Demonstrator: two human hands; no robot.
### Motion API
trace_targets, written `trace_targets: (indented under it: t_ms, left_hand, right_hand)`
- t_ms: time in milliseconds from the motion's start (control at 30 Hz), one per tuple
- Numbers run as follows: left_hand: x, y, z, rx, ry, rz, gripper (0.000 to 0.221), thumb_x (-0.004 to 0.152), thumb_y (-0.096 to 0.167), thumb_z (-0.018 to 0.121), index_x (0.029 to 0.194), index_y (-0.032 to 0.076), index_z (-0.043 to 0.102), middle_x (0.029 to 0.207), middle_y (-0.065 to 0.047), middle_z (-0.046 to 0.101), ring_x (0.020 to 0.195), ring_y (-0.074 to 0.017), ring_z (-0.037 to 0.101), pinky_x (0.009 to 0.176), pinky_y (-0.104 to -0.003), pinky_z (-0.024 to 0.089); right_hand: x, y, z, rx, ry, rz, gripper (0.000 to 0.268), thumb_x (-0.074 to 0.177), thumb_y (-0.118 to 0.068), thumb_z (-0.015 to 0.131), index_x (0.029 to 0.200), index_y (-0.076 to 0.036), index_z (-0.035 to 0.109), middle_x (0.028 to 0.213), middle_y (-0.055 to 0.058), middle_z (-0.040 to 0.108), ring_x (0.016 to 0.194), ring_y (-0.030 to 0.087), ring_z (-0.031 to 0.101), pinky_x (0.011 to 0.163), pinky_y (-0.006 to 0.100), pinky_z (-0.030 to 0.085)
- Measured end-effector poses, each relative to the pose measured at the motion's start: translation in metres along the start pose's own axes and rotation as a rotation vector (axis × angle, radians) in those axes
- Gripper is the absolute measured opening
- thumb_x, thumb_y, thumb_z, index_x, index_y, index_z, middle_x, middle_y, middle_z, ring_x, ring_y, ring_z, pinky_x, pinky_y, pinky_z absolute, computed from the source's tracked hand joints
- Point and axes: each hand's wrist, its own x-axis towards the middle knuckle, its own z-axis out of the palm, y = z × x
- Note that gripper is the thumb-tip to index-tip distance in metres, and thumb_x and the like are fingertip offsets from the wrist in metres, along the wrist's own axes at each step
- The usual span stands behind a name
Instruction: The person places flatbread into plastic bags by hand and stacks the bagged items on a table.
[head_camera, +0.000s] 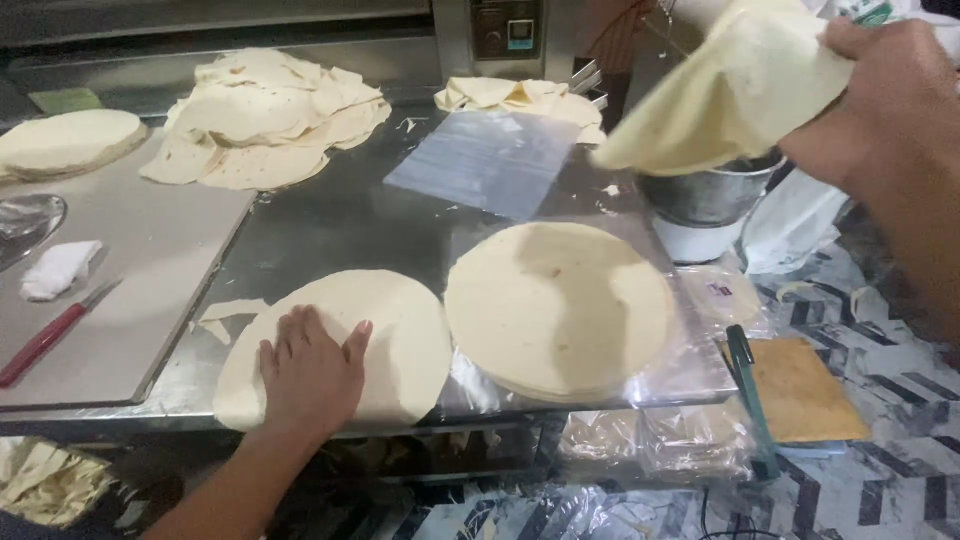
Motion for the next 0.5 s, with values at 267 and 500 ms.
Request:
trace_targets:
  t_ms: [267,500]
  left_hand:
    - [-0.015,0.171,-0.081,-0.858,-0.238,0.083,0.065,0.098,0.058,0.038,0.117,0.001,0.061,0.115,-0.021,0.066,0.097,-0.0300,0.070,0.087,-0.046,0.057]
    - [-0.048,0.249,-0.137,-1.798,-1.235,-0.370,0.101,0.088,0.083,0.023,0.126,-0.005,0.056,0.104,-0.019,0.069,0.100,-0.0273,0.071,0.092,-0.040,0.060]
  right_hand:
    - [-0.020,0.000,-0.033,0.181,0.301,0.037,0.049,0.099,-0.021,0.048,0.145,-0.003,0.040,0.148,0.016,0.056,0.137,0.031,0.057,0.115,0.056,0.035]
    - [-0.099,-0.021,0.029,0.082,0.483,0.288,0.047,0.102,-0.011,0.040,0.146,0.006,0.035,0.138,0.017,0.057,0.128,0.025,0.063,0.102,0.035,0.051]
